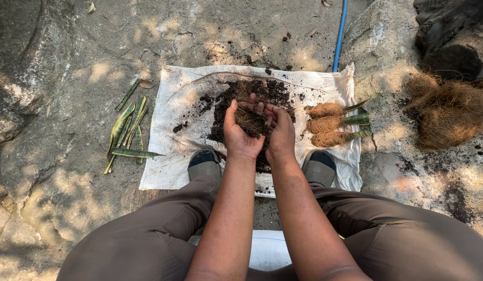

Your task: The person sits on the ground and forms small balls of soil and coconut fiber by hand. They then insert a plant cutting into each ball and wrap the base with more coconut fiber to secure it. The finished units are placed on a white sack.

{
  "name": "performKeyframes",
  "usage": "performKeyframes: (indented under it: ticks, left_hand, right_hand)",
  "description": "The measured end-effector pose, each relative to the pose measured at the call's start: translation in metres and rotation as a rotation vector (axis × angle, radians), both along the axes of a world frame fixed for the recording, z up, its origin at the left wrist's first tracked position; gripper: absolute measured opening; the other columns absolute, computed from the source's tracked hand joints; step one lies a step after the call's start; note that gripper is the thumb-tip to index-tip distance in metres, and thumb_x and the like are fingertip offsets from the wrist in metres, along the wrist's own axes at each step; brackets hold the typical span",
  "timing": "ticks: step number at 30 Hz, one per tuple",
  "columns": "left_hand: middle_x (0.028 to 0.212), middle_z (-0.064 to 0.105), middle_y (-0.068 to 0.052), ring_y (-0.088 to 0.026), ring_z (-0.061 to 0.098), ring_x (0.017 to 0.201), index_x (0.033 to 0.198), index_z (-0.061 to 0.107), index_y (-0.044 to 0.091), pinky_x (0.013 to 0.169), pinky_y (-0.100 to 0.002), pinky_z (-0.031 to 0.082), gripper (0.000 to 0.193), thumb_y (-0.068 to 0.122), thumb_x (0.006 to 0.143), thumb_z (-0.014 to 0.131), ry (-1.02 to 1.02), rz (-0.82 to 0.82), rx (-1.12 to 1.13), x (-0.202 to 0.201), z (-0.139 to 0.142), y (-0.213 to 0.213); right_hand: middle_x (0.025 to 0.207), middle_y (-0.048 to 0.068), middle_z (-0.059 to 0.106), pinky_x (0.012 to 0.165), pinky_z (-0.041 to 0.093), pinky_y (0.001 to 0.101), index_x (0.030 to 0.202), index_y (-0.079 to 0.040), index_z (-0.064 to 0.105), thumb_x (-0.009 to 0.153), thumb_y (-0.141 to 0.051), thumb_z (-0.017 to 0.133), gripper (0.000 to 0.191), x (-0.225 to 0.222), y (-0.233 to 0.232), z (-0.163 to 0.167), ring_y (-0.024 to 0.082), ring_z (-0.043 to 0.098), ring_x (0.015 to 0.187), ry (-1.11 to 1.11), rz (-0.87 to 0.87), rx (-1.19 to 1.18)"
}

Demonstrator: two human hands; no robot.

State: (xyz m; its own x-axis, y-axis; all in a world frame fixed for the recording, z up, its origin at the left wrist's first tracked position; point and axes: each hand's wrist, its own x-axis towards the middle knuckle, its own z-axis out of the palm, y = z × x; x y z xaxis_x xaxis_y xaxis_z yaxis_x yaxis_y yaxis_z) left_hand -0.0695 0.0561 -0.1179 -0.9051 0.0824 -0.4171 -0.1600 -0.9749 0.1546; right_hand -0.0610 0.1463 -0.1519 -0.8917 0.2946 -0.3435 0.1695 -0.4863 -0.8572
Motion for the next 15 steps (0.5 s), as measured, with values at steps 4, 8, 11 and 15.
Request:
performKeyframes:
  ticks: [4,8,11,15]
  left_hand:
    - [0.106,0.069,-0.005,-0.019,0.065,0.097,0.107,0.060,0.011,0.088,-0.038,0.057,0.026,0.035,0.106,0.052,0.066,0.041,-0.140,0.0007,0.0043,0.0014]
    - [0.099,0.065,-0.005,-0.020,0.065,0.094,0.109,0.060,0.009,0.087,-0.041,0.056,0.026,0.032,0.104,0.049,0.122,0.025,-0.326,0.0039,0.0028,0.0005]
    - [0.100,0.065,-0.009,-0.020,0.065,0.097,0.107,0.056,0.006,0.092,-0.040,0.055,0.024,0.029,0.108,0.048,0.202,0.061,-0.516,0.0043,0.0020,0.0003]
    - [0.107,0.065,-0.007,-0.018,0.062,0.103,0.113,0.061,0.006,0.098,-0.034,0.049,0.023,0.023,0.106,0.047,0.256,0.066,-0.781,0.0029,0.0033,0.0005]
  right_hand:
    - [0.121,0.011,0.067,0.105,0.042,0.0347,0.122,0.000,0.066,0.100,-0.030,0.046,0.042,0.0010,-0.0008,0.0011,0.021,0.057,0.117,0.021,-0.008,0.082]
    - [0.121,0.011,0.069,0.105,0.040,0.0341,0.120,-0.001,0.068,0.100,-0.029,0.046,0.041,0.0008,0.0010,0.0004,0.021,0.059,0.118,0.058,-0.014,0.179]
    - [0.121,0.009,0.069,0.103,0.041,0.0341,0.120,-0.003,0.067,0.099,-0.029,0.047,0.039,0.0001,0.0014,-0.0001,0.019,0.059,0.119,0.017,-0.004,0.165]
    - [0.118,0.009,0.070,0.102,0.044,0.0345,0.119,-0.002,0.068,0.099,-0.029,0.048,0.039,-0.0001,0.0011,0.0010,0.019,0.061,0.114,0.035,-0.002,0.172]
